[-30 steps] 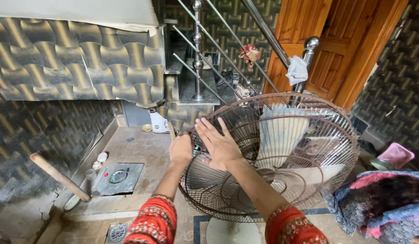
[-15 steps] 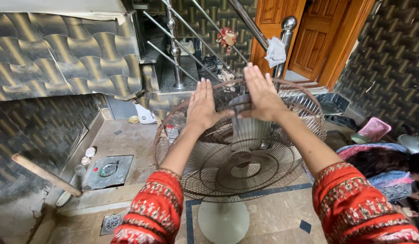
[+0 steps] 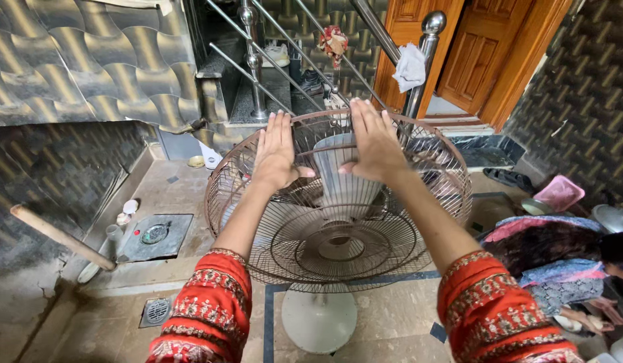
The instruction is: The person cleans a standing electric fan by wiping the metal cage and blades with a white cloth. The person rotates the fan head to access different sections and wipes the entire surface area of the cage and blades.
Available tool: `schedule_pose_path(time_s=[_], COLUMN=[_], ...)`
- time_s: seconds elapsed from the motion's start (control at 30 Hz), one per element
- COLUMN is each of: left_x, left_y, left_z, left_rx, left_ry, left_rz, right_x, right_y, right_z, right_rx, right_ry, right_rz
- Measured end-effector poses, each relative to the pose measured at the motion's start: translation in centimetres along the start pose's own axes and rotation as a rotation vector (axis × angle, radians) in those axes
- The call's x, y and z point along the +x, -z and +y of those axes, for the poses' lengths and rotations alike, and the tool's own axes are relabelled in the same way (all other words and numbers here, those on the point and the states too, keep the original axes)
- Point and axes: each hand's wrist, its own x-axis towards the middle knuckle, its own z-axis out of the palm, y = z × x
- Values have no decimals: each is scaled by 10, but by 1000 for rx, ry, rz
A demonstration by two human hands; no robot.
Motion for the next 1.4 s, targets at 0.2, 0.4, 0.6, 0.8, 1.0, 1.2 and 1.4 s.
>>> schedule_pose_path(time_s=[0.2,0.4,0.6,0.8,1.0,1.2,1.4], left_x=[-2,-11,-16,-14,-10,-6,2], left_y=[0,-20,-29,-28,-42,-65,-77], left_z=[6,11,10,53,146,216,251], left_rx=[51,98,-3,66,111,132,234], left_ry=[85,88,106,-96,-124,-25,31], left_rz=[-82,-26,175,294,221,178,205], right_x=[-2,-14,-40,-60,-86,-105,-113], right_y=[-3,-12,-18,-5,17,29,34], right_z=[-7,-12,13,52,118,190,236], right_rx=[-30,-71,-68,-49,28,36,94], right_ry=[-41,-55,130,174,157,195,252], right_rz=[-29,32,8,161,194,148,145])
